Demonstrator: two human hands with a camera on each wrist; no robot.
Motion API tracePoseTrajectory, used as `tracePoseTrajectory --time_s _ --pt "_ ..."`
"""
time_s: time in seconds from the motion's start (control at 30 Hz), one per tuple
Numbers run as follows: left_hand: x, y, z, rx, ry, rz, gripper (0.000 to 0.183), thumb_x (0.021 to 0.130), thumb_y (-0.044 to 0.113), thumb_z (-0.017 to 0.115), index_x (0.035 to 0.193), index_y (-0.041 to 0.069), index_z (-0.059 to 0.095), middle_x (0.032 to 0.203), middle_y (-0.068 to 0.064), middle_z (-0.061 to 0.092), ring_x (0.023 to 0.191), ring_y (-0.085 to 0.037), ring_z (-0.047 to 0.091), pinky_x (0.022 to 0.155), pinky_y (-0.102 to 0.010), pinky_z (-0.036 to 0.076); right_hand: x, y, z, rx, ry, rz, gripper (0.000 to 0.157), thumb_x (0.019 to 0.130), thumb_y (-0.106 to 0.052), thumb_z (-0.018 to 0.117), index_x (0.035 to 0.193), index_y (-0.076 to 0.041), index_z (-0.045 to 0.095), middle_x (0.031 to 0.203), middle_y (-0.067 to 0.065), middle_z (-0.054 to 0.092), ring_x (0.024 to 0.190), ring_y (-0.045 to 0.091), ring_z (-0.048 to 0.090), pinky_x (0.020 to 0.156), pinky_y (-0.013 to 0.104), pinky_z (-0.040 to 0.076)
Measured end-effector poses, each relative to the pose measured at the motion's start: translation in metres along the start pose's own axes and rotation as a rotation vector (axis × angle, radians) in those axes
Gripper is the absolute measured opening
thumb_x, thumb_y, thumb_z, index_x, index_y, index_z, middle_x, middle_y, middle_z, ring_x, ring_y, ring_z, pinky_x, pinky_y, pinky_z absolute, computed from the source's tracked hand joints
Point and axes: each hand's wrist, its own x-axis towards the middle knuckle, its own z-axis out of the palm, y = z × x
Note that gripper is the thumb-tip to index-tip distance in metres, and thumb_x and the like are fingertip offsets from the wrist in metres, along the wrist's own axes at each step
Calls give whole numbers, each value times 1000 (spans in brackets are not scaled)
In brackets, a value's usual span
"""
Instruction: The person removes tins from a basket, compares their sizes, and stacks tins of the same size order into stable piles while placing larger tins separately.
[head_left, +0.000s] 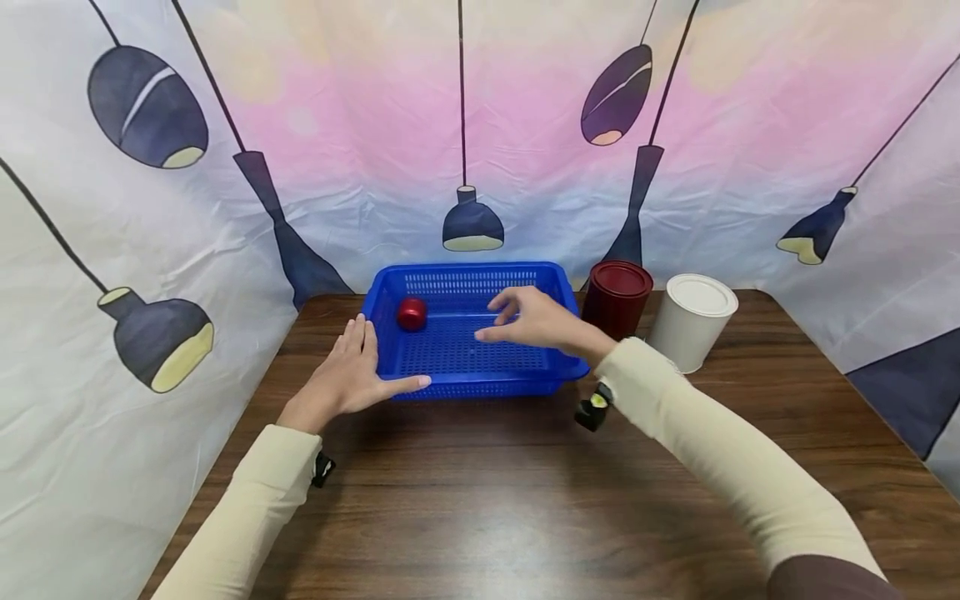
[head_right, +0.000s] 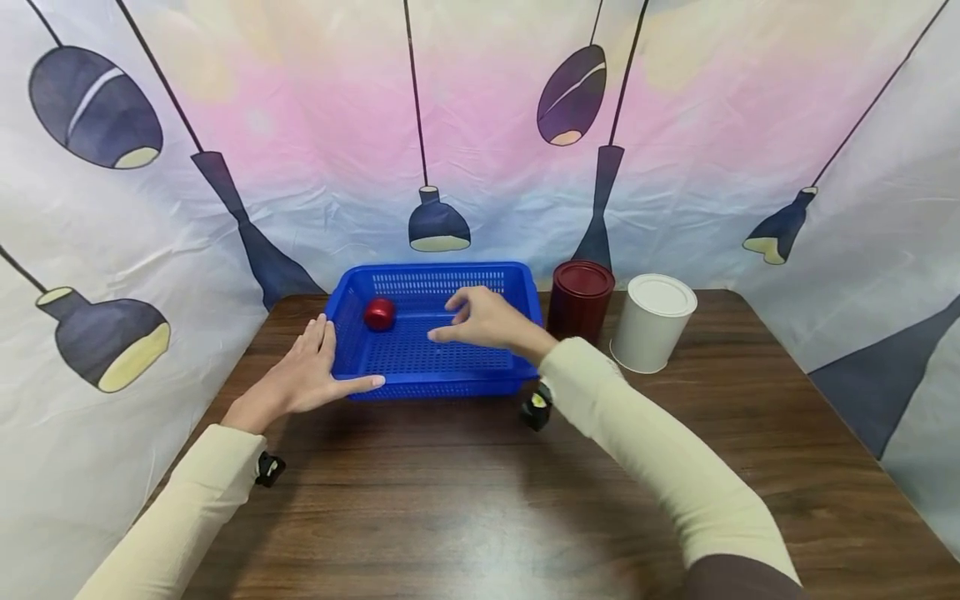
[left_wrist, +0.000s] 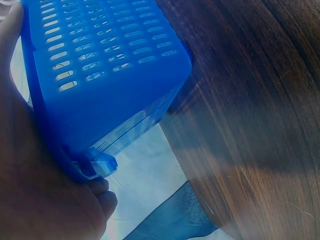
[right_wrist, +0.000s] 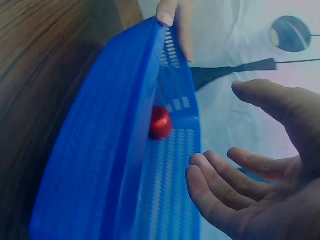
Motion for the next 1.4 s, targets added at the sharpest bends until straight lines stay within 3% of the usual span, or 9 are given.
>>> tracePoseTrajectory --time_s 0.13,0.3,0.57,0.7,0.87,1.17,1.4 --pt "-1 0 1 1 4 3 141 75 92 49 156 -12 -2 164 -31 -10 151 -50 -6 118 -66 7 27 -8 21 116 -58 76 63 87 -41 81 134 -7 57 114 12 67 97 30 69 87 45 58" --pt "-1 0 1 0 2 8 141 76 92 50 156 -13 0 164 -31 -10 150 -50 -7 118 -65 6 53 -18 42 248 -103 155 68 87 -37 81 138 -1 54 128 16 60 113 37 65 96 49 54" --pt "1 2 -1 13 11 18 140 75 92 49 156 -12 1 165 -30 -8 151 -50 -5 117 -67 8 87 -29 57 432 -94 259 69 88 -34 81 140 1 51 134 25 60 120 40 62 101 49 51" --pt "1 2 -1 9 19 22 140 76 91 50 156 -12 2 165 -30 -7 151 -50 -4 117 -66 8 103 -31 64 510 -62 321 80 87 -35 81 147 1 42 134 26 60 120 40 62 101 48 51" --pt "-1 0 1 11 18 9 139 75 91 50 157 -12 2 165 -30 -6 150 -52 -3 116 -67 10 116 -31 76 552 -60 369 94 89 -32 80 158 -3 23 135 29 58 122 42 61 101 49 51" --pt "-3 0 3 9 24 6 140 75 91 51 157 -11 2 165 -30 -6 150 -51 -2 116 -68 11 134 -29 90 542 -10 419 100 92 -31 77 163 -9 9 134 32 56 117 43 62 99 50 52" --pt "-3 0 5 5 34 9 139 75 90 51 157 -11 4 165 -31 -4 150 -53 0 114 -70 13 153 -22 95 485 21 480 89 91 -36 77 158 -5 28 134 29 58 115 41 64 95 48 55"
